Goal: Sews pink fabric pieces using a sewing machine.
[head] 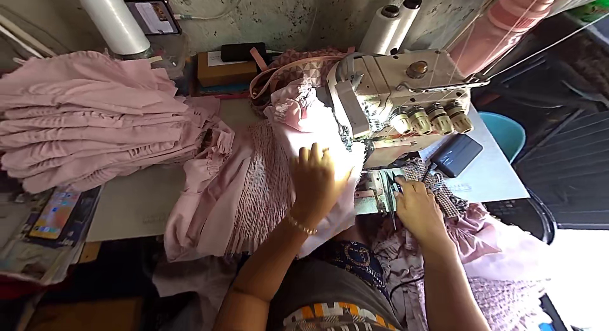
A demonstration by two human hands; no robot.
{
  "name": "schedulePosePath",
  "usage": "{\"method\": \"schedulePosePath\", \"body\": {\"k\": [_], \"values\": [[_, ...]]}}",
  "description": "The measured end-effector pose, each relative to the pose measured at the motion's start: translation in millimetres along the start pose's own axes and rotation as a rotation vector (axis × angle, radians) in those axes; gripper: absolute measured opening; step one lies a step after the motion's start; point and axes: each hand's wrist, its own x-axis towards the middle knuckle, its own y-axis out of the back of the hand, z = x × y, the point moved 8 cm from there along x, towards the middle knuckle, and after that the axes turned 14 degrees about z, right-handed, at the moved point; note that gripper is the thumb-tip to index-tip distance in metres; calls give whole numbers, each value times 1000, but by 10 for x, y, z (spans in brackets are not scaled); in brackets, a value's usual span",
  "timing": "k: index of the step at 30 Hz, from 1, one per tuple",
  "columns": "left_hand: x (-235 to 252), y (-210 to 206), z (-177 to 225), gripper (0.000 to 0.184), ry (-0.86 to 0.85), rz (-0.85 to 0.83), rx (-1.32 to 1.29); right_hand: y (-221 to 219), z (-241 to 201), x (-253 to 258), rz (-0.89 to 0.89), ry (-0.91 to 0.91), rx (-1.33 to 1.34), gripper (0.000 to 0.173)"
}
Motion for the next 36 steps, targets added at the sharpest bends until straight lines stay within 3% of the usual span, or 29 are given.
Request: {"method": "schedulePosePath", "body": {"k": [3, 6, 11, 15, 19, 23, 27, 30, 32, 34, 36], "values": [[177, -224, 39, 32, -1, 49, -24, 136, -59, -58, 143, 77, 70, 35], [199, -247, 125, 11, -45, 146, -71, 80, -103, -182, 97, 92, 111, 39], [40, -175, 280, 14, -175, 146, -90, 14, -102, -228, 71, 55, 127, 44], [-133, -158, 292, 11, -166, 66, -152, 19, -93, -200, 26, -3, 110, 46], [-158, -38, 245, 15, -152, 95, -208, -9, -52, -192, 31, -25, 169, 48], [-181, -25, 221, 13, -162, 13, -229, -53, 101, -220, -54, -106, 429, 53], [-196, -76, 197, 15, -172, -126, -260, 66, 129, -279, -184, -260, 925, 56], [-158, -42, 180, 18, -219, -149, -287, 252, 5, -269, -211, -120, 1288, 37], [-138, -33, 179, 17, -245, -174, -292, 372, -292, -242, -224, 98, 1462, 20], [-121, -28, 206, 18, -268, -212, -313, 494, -690, -220, -139, 270, 1504, 13], [-103, -1, 251, 19, -292, -241, -352, 597, -1008, -195, 28, 460, 1332, 10]]}}
